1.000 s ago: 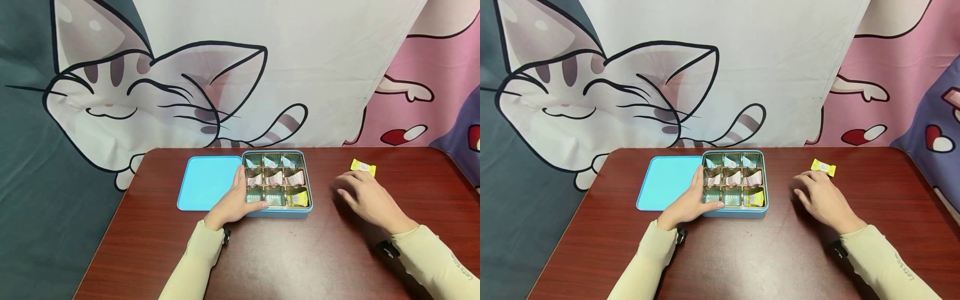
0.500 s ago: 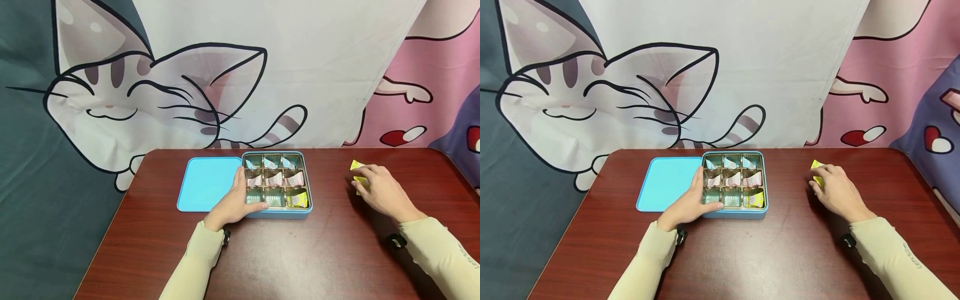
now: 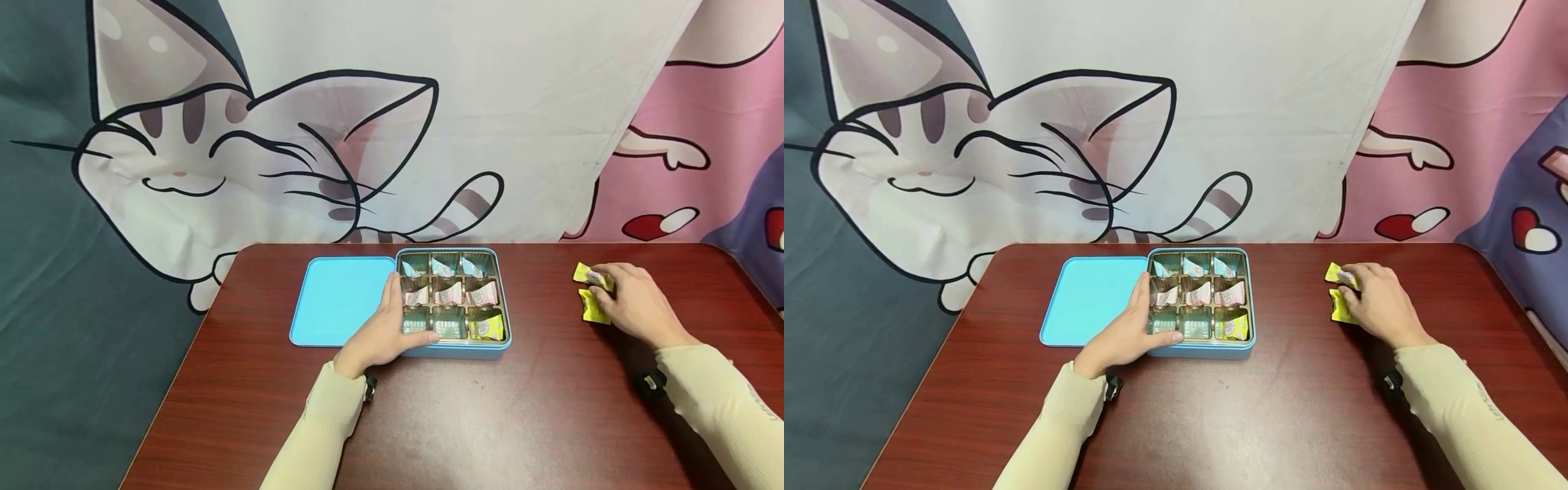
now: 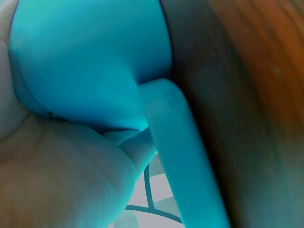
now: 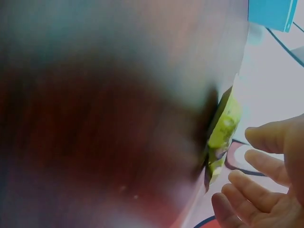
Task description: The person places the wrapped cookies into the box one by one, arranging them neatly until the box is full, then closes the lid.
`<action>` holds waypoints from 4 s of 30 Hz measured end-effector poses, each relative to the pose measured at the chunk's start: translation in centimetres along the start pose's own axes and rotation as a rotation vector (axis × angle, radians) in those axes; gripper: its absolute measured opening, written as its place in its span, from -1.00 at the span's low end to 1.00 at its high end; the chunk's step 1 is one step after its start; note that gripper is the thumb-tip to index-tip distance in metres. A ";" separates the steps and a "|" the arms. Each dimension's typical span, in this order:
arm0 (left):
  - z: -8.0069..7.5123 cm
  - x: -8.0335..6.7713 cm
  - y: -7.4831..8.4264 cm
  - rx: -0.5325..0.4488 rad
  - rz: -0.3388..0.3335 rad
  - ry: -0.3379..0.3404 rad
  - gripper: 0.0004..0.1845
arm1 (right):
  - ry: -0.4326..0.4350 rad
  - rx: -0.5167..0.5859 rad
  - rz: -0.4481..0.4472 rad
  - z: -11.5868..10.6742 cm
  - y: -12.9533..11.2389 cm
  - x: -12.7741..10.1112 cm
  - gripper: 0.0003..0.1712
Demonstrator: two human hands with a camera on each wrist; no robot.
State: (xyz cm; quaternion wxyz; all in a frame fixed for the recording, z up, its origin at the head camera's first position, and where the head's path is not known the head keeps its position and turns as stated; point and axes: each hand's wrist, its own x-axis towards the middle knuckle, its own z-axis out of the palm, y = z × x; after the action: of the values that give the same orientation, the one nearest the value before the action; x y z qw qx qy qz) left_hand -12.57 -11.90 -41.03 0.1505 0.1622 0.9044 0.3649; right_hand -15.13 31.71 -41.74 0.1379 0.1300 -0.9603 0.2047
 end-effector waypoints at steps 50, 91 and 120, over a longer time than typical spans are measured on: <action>-0.1 -0.1 0.2 0.001 -0.004 -0.001 0.36 | -0.115 -0.057 0.046 -0.7 2.6 1.2 -0.61; -0.2 -0.1 0.3 0.010 -0.001 -0.002 0.36 | -0.046 -0.003 -0.017 -1.0 -3.1 1.0 -0.60; -0.2 -0.1 0.4 0.000 -0.002 -0.002 0.35 | 0.031 0.021 -0.158 -0.3 -7.6 0.3 -0.56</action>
State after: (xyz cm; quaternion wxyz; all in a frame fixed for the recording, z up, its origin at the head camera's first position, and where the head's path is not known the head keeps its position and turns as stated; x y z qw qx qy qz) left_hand -12.45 -11.80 -40.53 0.1517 0.1619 0.9044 0.3645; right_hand -12.99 25.06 -38.67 0.1672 0.2035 -0.9426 0.2055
